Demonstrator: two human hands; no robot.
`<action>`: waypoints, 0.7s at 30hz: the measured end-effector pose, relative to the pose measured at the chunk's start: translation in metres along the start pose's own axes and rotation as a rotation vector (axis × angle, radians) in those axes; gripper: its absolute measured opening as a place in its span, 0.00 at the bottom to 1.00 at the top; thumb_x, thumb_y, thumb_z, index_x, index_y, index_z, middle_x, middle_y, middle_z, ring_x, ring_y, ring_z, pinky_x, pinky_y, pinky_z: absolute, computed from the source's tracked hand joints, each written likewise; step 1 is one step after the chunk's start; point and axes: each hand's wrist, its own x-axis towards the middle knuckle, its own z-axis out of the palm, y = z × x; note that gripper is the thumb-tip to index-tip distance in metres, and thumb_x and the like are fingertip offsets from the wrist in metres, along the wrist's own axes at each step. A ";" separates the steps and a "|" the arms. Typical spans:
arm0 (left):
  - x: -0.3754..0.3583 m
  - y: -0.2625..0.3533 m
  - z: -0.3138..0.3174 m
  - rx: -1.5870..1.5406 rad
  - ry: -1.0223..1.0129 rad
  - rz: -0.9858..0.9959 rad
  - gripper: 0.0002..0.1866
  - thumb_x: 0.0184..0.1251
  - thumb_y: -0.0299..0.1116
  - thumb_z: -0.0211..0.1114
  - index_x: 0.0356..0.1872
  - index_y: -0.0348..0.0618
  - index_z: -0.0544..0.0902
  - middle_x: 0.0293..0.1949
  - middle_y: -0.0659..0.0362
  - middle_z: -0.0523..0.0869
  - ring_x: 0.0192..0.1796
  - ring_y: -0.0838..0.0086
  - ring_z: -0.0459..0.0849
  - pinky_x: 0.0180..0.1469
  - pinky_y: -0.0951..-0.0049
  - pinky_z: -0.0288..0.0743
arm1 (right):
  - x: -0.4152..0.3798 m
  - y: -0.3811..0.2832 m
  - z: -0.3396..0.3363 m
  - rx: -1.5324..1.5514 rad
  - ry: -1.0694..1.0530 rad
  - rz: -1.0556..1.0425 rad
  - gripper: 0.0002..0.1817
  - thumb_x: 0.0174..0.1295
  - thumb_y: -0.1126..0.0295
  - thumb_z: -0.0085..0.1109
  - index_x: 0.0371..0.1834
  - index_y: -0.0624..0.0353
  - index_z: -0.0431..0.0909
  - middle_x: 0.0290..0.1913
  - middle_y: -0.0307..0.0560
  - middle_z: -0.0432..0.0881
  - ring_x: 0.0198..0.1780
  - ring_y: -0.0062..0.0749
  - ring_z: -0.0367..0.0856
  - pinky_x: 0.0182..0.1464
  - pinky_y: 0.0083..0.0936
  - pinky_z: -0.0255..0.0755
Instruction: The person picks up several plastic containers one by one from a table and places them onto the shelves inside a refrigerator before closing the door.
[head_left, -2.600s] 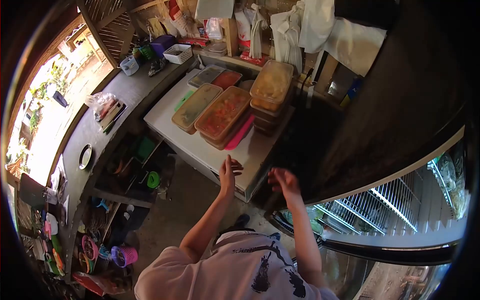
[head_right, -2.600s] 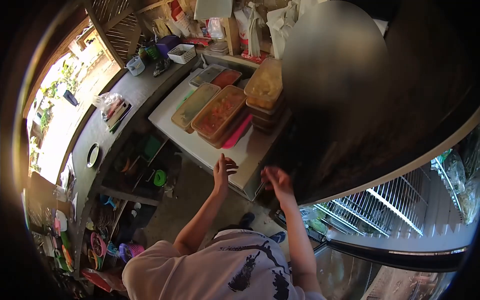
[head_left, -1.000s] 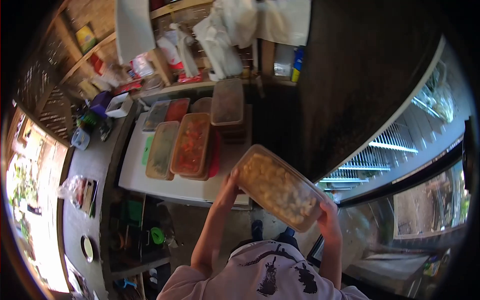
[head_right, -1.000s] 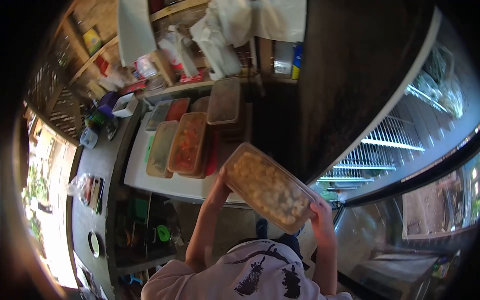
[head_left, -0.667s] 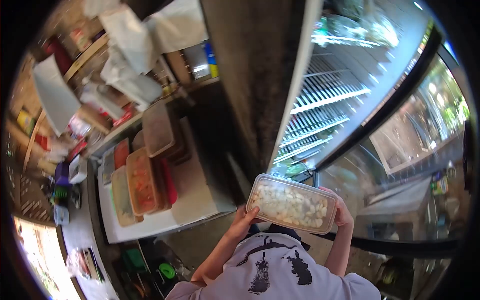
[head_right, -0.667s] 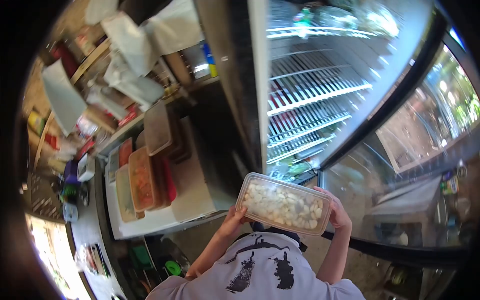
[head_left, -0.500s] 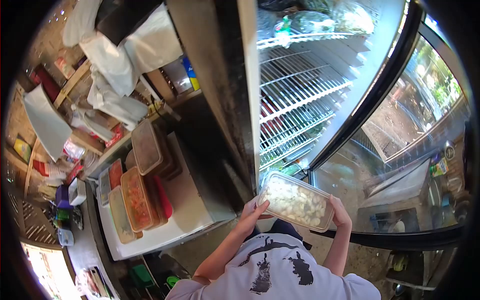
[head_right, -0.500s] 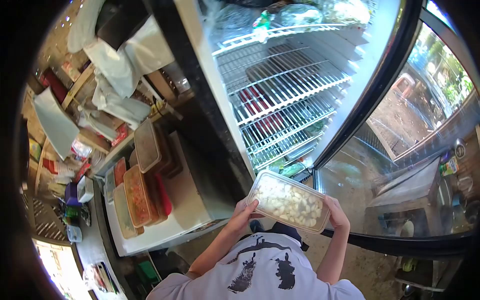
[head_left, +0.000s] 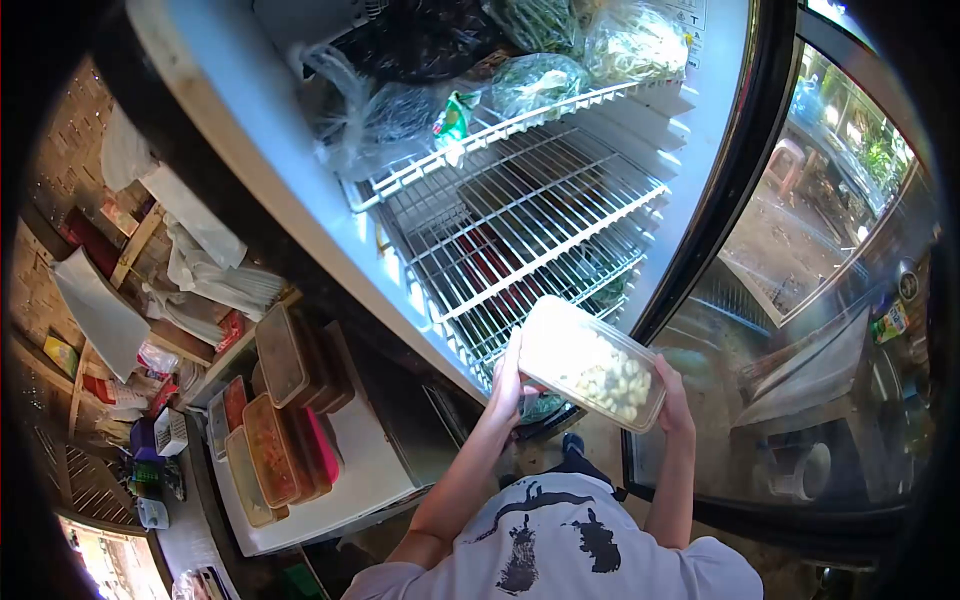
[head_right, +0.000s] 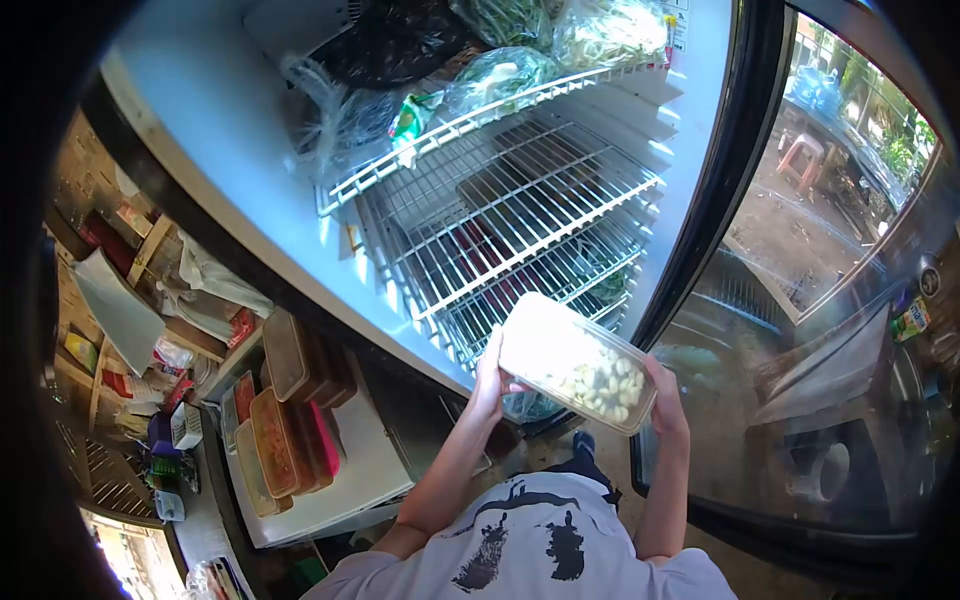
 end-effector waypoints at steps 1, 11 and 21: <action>0.010 0.005 0.004 -0.023 0.010 -0.006 0.38 0.71 0.65 0.45 0.62 0.39 0.73 0.48 0.55 0.86 0.44 0.72 0.88 0.34 0.73 0.86 | 0.011 -0.006 0.005 0.049 -0.007 -0.016 0.27 0.73 0.52 0.46 0.55 0.69 0.77 0.48 0.50 0.84 0.44 0.30 0.85 0.50 0.27 0.79; 0.067 0.022 0.034 0.112 0.109 0.489 0.31 0.74 0.38 0.57 0.73 0.40 0.59 0.70 0.51 0.67 0.69 0.66 0.69 0.67 0.66 0.67 | 0.108 -0.040 0.049 0.051 0.151 -0.197 0.27 0.72 0.49 0.47 0.56 0.64 0.76 0.44 0.43 0.84 0.38 0.21 0.85 0.34 0.16 0.78; 0.089 0.020 0.058 0.464 0.102 0.619 0.45 0.65 0.41 0.67 0.75 0.34 0.51 0.75 0.43 0.56 0.77 0.61 0.53 0.77 0.65 0.44 | 0.182 -0.046 0.094 0.029 0.099 -0.126 0.25 0.72 0.48 0.45 0.54 0.60 0.75 0.43 0.47 0.83 0.40 0.30 0.85 0.32 0.25 0.83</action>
